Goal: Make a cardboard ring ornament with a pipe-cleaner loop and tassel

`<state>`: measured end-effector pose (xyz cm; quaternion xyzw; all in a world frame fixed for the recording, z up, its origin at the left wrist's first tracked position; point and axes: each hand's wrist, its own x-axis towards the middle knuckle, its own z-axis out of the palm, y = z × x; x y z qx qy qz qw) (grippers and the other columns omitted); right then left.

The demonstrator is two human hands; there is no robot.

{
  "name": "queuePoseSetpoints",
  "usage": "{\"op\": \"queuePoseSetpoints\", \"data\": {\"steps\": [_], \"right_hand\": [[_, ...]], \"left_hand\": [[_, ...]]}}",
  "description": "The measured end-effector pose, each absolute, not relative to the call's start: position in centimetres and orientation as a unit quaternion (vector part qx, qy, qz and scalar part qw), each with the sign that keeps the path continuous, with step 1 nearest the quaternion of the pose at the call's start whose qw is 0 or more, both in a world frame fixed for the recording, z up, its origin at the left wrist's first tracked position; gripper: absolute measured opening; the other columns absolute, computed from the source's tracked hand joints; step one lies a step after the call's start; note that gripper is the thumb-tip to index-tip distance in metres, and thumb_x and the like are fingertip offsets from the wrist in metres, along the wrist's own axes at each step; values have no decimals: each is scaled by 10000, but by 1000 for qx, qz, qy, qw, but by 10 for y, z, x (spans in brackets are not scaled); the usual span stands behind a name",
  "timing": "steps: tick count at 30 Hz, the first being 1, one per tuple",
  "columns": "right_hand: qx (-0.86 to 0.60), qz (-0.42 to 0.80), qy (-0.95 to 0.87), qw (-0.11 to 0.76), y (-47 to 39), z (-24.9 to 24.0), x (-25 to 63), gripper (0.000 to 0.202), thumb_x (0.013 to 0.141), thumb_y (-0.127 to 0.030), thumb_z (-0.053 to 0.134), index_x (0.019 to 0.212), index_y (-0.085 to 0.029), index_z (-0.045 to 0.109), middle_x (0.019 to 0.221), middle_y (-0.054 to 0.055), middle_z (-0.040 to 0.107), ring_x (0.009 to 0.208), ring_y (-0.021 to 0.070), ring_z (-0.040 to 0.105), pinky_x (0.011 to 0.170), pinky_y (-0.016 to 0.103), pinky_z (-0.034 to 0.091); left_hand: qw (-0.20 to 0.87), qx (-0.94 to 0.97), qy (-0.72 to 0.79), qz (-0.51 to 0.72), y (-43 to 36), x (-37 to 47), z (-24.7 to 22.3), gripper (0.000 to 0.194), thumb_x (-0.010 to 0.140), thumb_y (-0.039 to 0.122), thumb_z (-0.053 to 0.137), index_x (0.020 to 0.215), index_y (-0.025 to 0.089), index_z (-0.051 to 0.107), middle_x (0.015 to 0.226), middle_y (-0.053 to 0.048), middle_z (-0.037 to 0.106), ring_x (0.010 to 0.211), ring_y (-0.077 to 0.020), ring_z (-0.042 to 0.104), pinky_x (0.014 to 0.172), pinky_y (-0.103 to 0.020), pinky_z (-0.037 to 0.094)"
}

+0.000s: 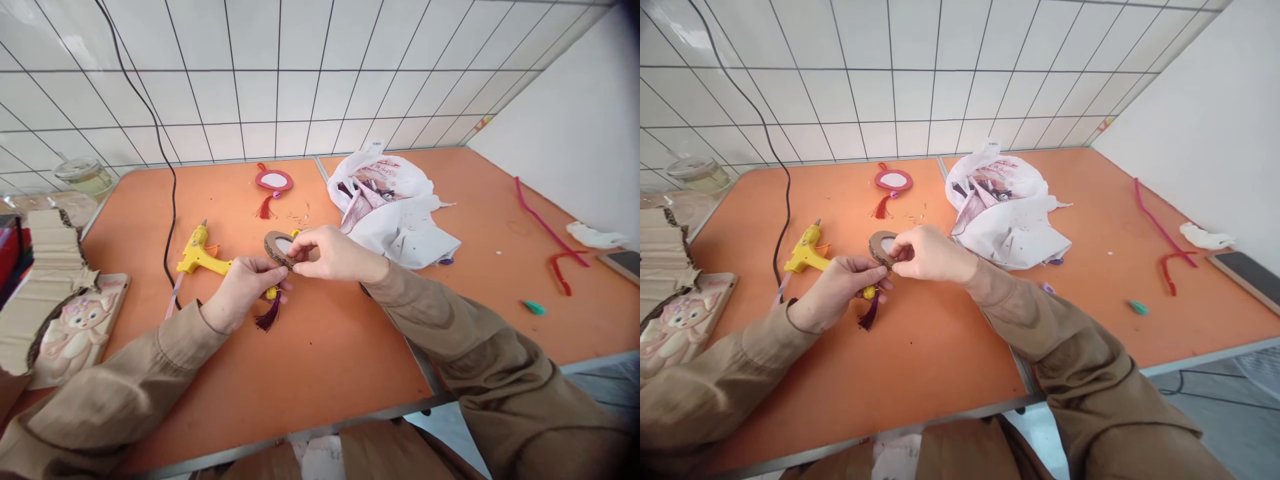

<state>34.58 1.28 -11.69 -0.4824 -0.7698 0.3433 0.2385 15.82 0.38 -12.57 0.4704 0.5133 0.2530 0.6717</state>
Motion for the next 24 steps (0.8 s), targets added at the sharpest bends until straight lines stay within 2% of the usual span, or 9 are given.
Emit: {"op": "queuePoseSetpoints", "data": {"steps": [12, 18, 24], "right_hand": [[-481, 357, -754, 271, 11, -123, 344, 108, 713, -194, 664, 809, -149, 686, 784, 36, 701, 725, 157, 649, 675, 290, 499], [-482, 308, -776, 265, 8, -124, 340, 44, 717, -127, 625, 737, -162, 641, 749, 11, 661, 701, 134, 607, 652, 266, 441], [-482, 242, -805, 247, 6, -126, 336, 66, 717, -113, 613, 682, -168, 605, 736, 9, 638, 689, 126, 549, 632, 261, 376]], "left_hand": [[649, 490, 518, 265, 2, 159, -126, 160, 788, 182, 683, 643, 116, 685, 624, -34, 719, 445, -114, 643, 494, -211, 482], [635, 499, 523, 271, 0, 160, -128, 111, 785, 167, 654, 688, 125, 688, 593, -20, 695, 422, -114, 613, 490, -223, 488], [652, 466, 539, 259, -2, 163, -126, 105, 799, 118, 585, 760, 116, 682, 586, -10, 677, 418, -96, 599, 475, -196, 453]]}}
